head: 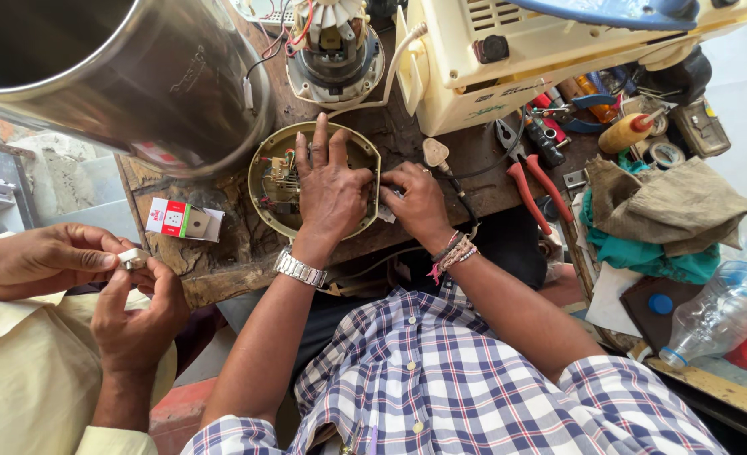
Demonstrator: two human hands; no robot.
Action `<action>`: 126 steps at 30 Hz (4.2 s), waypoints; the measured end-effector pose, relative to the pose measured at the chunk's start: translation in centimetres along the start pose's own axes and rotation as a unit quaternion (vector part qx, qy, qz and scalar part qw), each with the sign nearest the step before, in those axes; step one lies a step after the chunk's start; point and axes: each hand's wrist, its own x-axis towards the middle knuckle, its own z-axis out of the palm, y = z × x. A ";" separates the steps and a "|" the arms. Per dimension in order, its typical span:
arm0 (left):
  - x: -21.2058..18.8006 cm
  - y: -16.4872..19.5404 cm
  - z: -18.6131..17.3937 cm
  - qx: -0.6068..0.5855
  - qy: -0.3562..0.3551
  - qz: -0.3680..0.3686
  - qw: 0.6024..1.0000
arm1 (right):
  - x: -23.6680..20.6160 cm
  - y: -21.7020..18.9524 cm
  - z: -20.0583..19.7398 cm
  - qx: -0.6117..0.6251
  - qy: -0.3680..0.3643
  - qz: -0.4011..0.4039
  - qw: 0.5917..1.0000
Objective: The person works on the internal wiring of a disassembled appliance, using a screwdriver and pliers to connect wires to a socket and secure components inside a circular housing. A second person hands over a socket part during the process.
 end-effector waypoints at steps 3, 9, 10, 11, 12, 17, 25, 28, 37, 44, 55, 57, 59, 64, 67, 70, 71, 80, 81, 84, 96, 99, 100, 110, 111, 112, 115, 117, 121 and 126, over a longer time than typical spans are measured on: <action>0.1 -0.2 0.0 0.000 0.007 0.006 1.000 | -0.2 0.3 0.2 0.021 0.017 -0.015 1.000; -0.1 -0.5 0.3 0.023 0.012 0.016 1.000 | -0.9 1.0 0.4 0.087 0.040 0.041 0.995; -0.2 -0.5 0.4 0.048 0.016 0.020 0.999 | -1.1 1.0 0.4 0.081 0.050 0.042 0.995; -0.2 -0.5 0.6 0.048 0.018 0.019 0.998 | -1.2 1.0 0.2 0.076 0.062 0.042 0.994; -0.1 -0.5 0.7 0.049 0.022 0.018 0.998 | -1.5 0.9 0.0 0.083 0.062 0.046 0.994; -0.4 -0.9 1.3 0.035 0.053 0.023 0.998 | -3.8 -0.4 -1.3 0.039 0.055 -0.025 0.997; -1.9 0.5 1.3 -0.048 0.139 0.051 0.988 | -1.6 0.6 -0.3 0.182 0.019 0.090 0.979; -2.2 0.8 0.8 -0.086 0.090 -0.016 0.992 | -0.5 1.4 0.8 0.279 -0.017 0.185 0.942; -1.4 1.7 0.9 -0.021 0.063 -0.056 0.996 | 1.0 3.5 1.1 0.419 -0.122 0.278 0.856; -3.6 2.4 0.8 -0.033 0.103 -0.079 0.991 | -0.9 1.2 -6.3 0.130 -0.074 0.053 0.987; -5.5 3.6 0.4 -0.161 0.220 -0.126 0.954 | -6.4 3.3 -15.9 -0.002 0.210 0.070 0.975; -5.9 3.6 0.3 -0.158 0.227 -0.110 0.955 | -7.2 4.4 -13.9 0.074 0.211 0.096 0.970; -6.1 3.4 0.4 -0.146 0.235 -0.100 0.956 | -7.6 5.2 -12.4 0.005 0.187 0.027 0.982; -5.6 3.6 0.9 -0.077 0.220 -0.078 0.969 | -5.8 6.8 -10.6 -0.213 0.141 -0.121 0.959; -5.4 3.8 0.9 -0.062 0.238 -0.070 0.967 | -4.5 7.7 -11.3 -0.253 0.115 -0.074 0.958; -5.4 3.9 0.8 -0.060 0.232 -0.068 0.968 | -3.8 9.8 -14.9 -0.292 0.096 0.060 0.950; -5.3 3.9 0.9 -0.066 0.232 -0.066 0.968 | -2.7 11.1 -16.7 -0.360 0.061 0.102 0.926; -5.6 3.2 1.5 -0.201 0.230 -0.078 0.949 | 5.4 15.1 -19.5 -0.594 -0.002 -0.018 0.804; -5.5 3.2 1.6 -0.207 0.229 -0.080 0.948 | 5.4 14.2 -20.1 -0.589 -0.053 0.025 0.806; -5.4 3.2 1.4 -0.223 0.213 -0.084 0.948 | 4.0 10.2 -21.2 -0.543 0.022 -0.035 0.839; -3.7 10.0 -0.7 -0.705 -0.148 -0.156 0.676 | -7.7 -0.9 -12.4 0.459 -0.050 0.270 0.845; -3.6 10.6 -0.2 -0.726 -0.232 -0.202 0.615 | -7.5 -0.9 -11.2 0.437 -0.040 0.264 0.859; -3.8 10.3 0.0 -0.717 -0.237 -0.200 0.624 | -7.4 -0.9 -11.4 0.426 -0.063 0.269 0.861; -6.4 7.3 -0.1 -0.685 -0.210 -0.265 0.645 | -6.5 -0.1 -13.1 0.539 -0.208 0.350 0.737; -6.5 8.4 0.2 -0.690 -0.202 -0.276 0.638 | -6.9 -0.2 -12.2 0.567 -0.208 0.364 0.709; -6.8 9.2 0.2 -0.678 -0.206 -0.260 0.656 | -7.6 -0.4 -11.4 0.607 -0.208 0.355 0.680; -8.2 9.9 -0.3 -0.580 -0.234 -0.200 0.754 | -9.7 -0.5 -9.2 0.686 -0.207 0.357 0.600; -8.9 8.6 -1.3 -0.414 -0.269 -0.117 0.861 | -10.3 -0.1 -9.0 0.691 -0.198 0.386 0.578; -8.2 5.9 -2.8 -0.291 0.098 -0.141 0.941 | -10.5 0.4 -9.0 0.625 -0.132 0.473 0.607; -4.9 3.6 -1.8 -0.156 0.102 -0.113 0.976 | -10.1 -0.2 -8.4 0.497 -0.217 0.392 0.743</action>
